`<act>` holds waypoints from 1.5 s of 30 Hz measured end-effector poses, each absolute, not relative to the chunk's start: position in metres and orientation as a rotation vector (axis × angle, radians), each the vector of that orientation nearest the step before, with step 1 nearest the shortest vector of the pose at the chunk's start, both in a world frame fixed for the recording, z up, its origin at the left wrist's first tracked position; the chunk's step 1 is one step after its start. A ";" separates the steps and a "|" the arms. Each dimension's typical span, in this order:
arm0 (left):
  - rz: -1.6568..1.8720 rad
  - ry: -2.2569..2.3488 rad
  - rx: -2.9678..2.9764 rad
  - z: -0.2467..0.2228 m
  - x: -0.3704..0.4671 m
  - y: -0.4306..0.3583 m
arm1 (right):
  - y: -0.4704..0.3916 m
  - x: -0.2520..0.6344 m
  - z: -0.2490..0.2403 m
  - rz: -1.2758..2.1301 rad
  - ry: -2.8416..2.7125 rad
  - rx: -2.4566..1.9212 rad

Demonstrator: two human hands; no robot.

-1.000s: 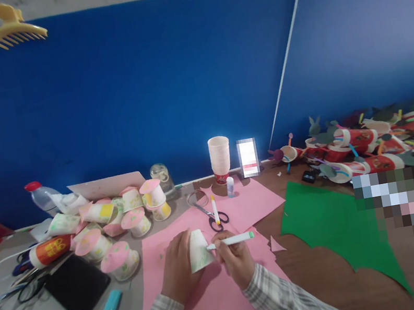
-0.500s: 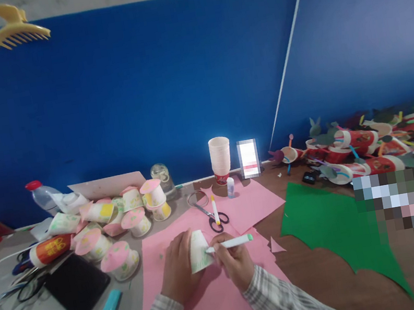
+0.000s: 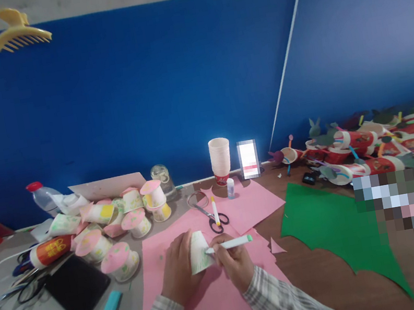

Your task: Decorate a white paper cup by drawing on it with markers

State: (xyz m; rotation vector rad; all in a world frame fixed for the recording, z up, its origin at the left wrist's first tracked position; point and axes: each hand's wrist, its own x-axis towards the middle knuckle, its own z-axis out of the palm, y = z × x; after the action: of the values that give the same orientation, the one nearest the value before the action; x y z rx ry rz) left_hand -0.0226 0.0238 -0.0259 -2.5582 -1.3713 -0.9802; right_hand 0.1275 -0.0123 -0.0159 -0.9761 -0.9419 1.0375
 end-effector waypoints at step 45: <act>-0.963 -1.425 -2.571 -0.027 -0.024 0.024 | -0.008 0.128 -0.018 1.033 -0.866 -0.940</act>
State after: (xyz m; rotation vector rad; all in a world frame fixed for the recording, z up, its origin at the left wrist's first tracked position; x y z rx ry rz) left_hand -0.0241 0.0243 -0.0272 -2.5712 -1.4251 -0.9634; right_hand 0.1283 -0.0079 -0.0184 -0.9403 -0.8659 1.0331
